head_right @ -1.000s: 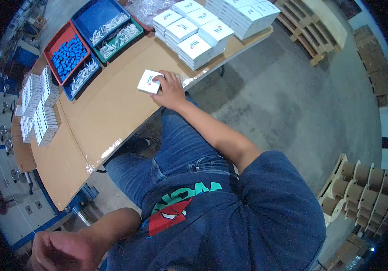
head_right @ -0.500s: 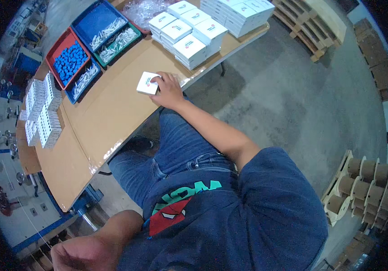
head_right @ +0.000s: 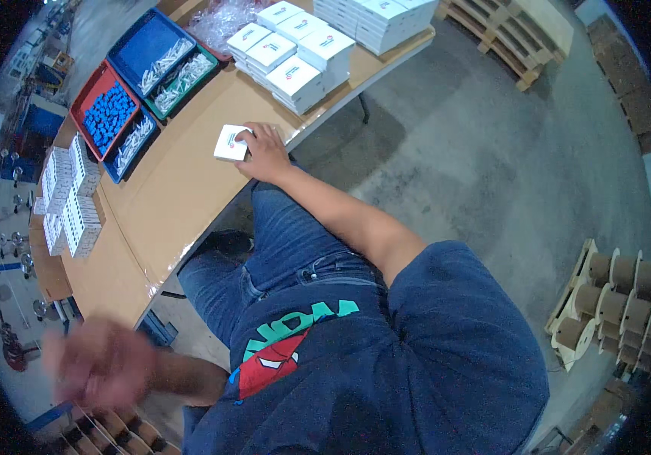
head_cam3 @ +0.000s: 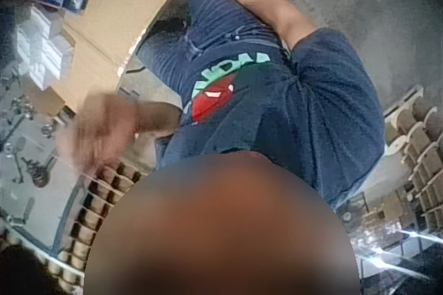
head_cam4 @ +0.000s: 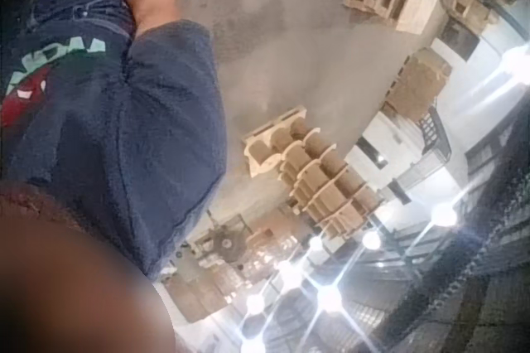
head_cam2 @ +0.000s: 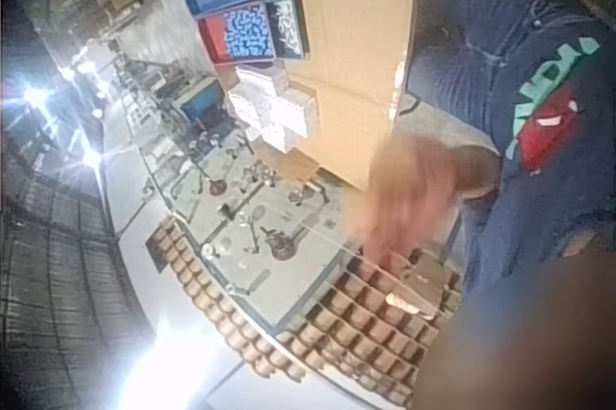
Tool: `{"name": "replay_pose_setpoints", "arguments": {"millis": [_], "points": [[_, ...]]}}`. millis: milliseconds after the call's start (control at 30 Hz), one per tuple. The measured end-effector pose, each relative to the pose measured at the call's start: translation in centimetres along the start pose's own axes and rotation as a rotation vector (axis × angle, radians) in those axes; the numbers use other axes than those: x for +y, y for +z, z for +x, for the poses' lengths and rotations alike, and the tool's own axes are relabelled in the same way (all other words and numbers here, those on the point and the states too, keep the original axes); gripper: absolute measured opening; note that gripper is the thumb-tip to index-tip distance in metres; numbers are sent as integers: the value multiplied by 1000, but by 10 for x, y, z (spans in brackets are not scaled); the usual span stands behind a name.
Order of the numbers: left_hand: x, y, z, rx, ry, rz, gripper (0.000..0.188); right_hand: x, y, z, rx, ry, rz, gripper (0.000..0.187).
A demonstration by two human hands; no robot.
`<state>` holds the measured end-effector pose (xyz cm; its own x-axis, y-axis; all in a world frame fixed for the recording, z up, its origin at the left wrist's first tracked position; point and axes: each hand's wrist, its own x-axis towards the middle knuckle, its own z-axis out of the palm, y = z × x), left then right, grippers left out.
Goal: Packing electronic or mechanical components into a white box with a printed label.
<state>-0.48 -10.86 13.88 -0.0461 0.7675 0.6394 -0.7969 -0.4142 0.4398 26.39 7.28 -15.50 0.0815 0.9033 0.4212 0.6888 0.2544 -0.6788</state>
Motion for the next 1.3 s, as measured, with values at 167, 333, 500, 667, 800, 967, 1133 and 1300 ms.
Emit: {"name": "replay_pose_setpoints", "arguments": {"millis": [167,333,500,667,800,967,1133,1300], "points": [[-131,-95,-57,-7,-1087,1059,27,7,1,-5,41,5,18,50],[-199,-170,-132,-259,-1380,1148,78,0,0,-4,38,-7,27,49],[-239,-179,-123,-247,-1591,1111,116,5,-4,-6,0,10,5,50],[-252,-181,-116,-268,-1696,1166,112,7,-2,-6,2,1,8,50],[-247,-171,-110,-218,-1694,1051,127,7,-1,-7,14,-1,-7,51],[-242,-175,-111,-145,-1694,953,125,9,2,-8,33,-3,-6,51],[-237,-172,-114,-262,-1652,1138,130,8,-1,-9,3,7,13,52],[-236,-176,-122,-337,-1590,1347,129,8,-1,-10,12,-1,6,52]]}}
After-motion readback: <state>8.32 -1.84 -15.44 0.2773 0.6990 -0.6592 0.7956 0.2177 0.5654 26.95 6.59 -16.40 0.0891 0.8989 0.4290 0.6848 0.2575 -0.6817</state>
